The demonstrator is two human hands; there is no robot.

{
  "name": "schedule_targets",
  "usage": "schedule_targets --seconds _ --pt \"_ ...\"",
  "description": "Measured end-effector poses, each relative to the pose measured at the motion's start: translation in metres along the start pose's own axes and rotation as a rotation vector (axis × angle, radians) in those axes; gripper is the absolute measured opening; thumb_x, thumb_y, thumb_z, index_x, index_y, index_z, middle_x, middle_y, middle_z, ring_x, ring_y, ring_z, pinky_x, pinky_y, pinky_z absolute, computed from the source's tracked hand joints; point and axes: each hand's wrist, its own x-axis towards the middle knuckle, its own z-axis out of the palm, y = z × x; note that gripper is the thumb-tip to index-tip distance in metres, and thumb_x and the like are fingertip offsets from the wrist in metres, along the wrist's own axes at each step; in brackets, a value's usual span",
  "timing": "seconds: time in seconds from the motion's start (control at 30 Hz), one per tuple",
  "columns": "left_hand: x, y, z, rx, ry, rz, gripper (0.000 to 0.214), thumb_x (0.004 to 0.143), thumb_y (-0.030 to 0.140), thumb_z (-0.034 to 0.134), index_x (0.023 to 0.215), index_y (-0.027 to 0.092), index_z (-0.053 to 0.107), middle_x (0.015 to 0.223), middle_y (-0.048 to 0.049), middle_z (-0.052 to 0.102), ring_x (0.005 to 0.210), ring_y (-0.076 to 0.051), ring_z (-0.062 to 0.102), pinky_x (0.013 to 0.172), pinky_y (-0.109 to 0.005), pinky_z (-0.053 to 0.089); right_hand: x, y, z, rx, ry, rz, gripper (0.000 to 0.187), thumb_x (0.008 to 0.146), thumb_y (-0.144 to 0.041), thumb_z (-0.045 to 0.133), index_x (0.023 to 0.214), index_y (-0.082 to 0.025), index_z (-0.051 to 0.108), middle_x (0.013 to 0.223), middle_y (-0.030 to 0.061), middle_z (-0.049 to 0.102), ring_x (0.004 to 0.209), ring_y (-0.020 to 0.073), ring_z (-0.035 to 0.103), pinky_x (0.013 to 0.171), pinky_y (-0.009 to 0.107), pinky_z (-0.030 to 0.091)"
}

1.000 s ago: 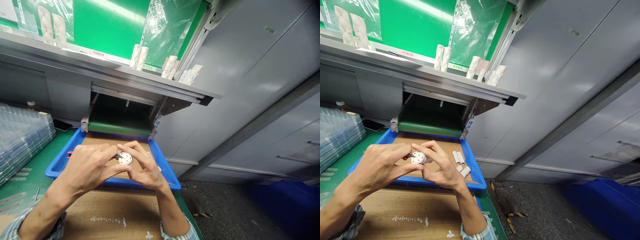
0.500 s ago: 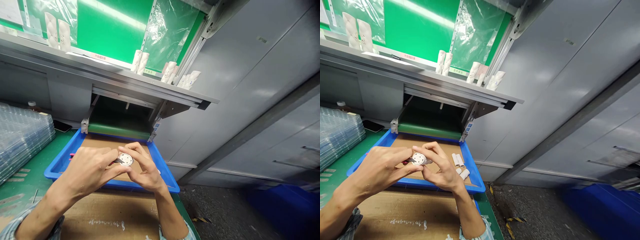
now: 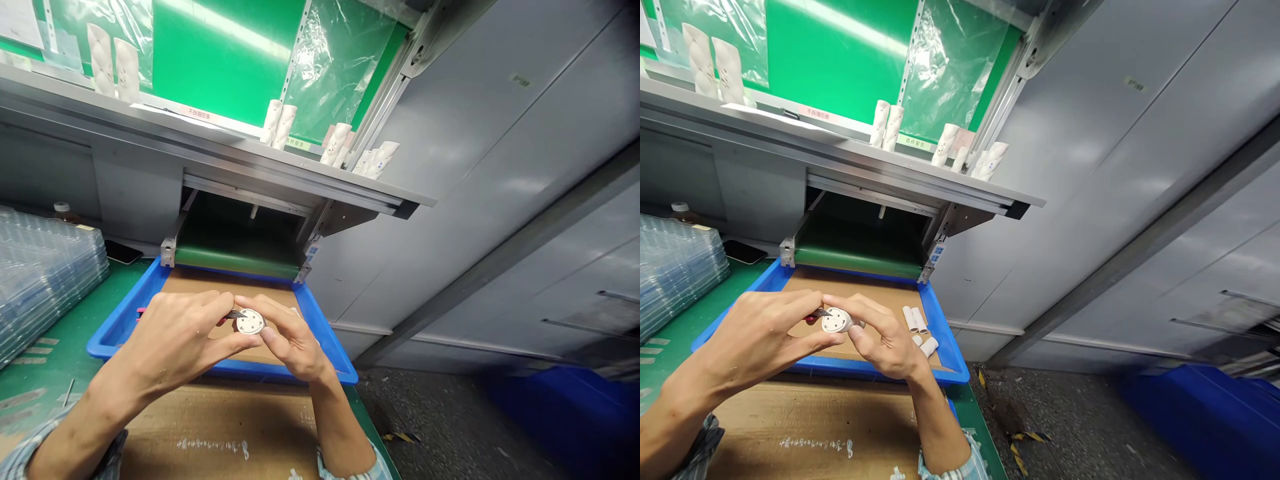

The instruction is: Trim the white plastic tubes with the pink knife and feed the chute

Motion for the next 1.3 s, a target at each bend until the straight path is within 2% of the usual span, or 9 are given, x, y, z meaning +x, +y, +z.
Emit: schedule_targets --seconds 0.1,0.23,0.33,0.53,0.73,1.07,1.3 --pt "-0.0008 -0.0004 -0.0005 0.037 0.022 0.015 0.054 0.114 0.064 0.042 0.091 0.023 0.071 0.073 0.0029 0.078 0.057 -0.02 0.073 0.051 -0.035 0.035 0.0005 -0.001 -0.0008 0.011 -0.007 0.01 0.046 0.117 -0.042 0.048 0.159 -0.029 0.06 0.123 0.0084 0.076 0.099 0.0221 0.069 0.094 0.04 0.06" --pt "-0.0018 -0.0012 -0.0007 0.059 0.047 0.043 0.06 0.115 0.064 0.036 0.082 0.023 0.065 0.069 0.0027 0.075 0.053 -0.017 0.068 0.05 -0.034 0.032 -0.001 -0.0032 -0.0007 0.01 -0.004 0.031 0.045 0.117 -0.041 0.047 0.158 -0.029 0.061 0.12 0.0077 0.076 0.099 0.022 0.068 0.093 0.038 0.059" --pt "-0.0018 -0.0019 -0.0006 0.025 0.036 0.065 0.062 0.117 0.062 0.034 0.076 0.023 0.059 0.064 0.0032 0.07 0.051 -0.014 0.063 0.051 -0.033 0.03 -0.0026 -0.0048 -0.0004 -0.009 0.003 0.057 0.046 0.117 -0.044 0.048 0.157 -0.026 0.063 0.111 0.007 0.075 0.095 0.0219 0.068 0.091 0.037 0.059" --pt "0.0027 -0.0005 -0.0042 -0.083 0.021 0.066 0.064 0.117 0.06 0.034 0.071 0.023 0.057 0.057 0.0053 0.064 0.046 -0.011 0.057 0.051 -0.03 0.032 -0.0018 -0.0029 -0.0009 0.001 0.003 0.053 0.049 0.118 -0.047 0.042 0.157 -0.025 0.062 0.116 0.0088 0.075 0.099 0.0225 0.069 0.094 0.039 0.06" --pt "0.0028 0.0 -0.0041 -0.028 0.036 -0.003 0.057 0.117 0.059 0.038 0.084 0.022 0.067 0.069 0.0035 0.076 0.054 -0.014 0.068 0.052 -0.031 0.035 -0.0012 0.003 0.0004 -0.029 0.064 0.02 0.048 0.114 -0.044 0.056 0.158 -0.027 0.059 0.125 0.0097 0.072 0.112 0.0227 0.069 0.1 0.039 0.06" --pt "-0.001 0.0009 -0.0023 0.133 0.081 0.027 0.059 0.118 0.06 0.029 0.082 0.024 0.058 0.065 0.0018 0.07 0.051 -0.018 0.066 0.051 -0.033 0.031 0.0006 -0.0009 0.0028 -0.151 0.184 -0.048 0.039 0.106 -0.033 0.072 0.144 -0.026 0.068 0.128 0.0118 0.071 0.117 0.0246 0.07 0.101 0.04 0.061" --pt "-0.0042 0.0018 0.003 0.193 0.079 0.015 0.06 0.118 0.061 0.028 0.078 0.024 0.054 0.062 0.0014 0.065 0.05 -0.017 0.06 0.052 -0.033 0.027 0.0016 0.0023 0.008 -0.192 0.3 -0.083 0.028 0.103 -0.031 0.077 0.13 -0.027 0.069 0.117 0.0088 0.073 0.106 0.0236 0.07 0.09 0.037 0.062"
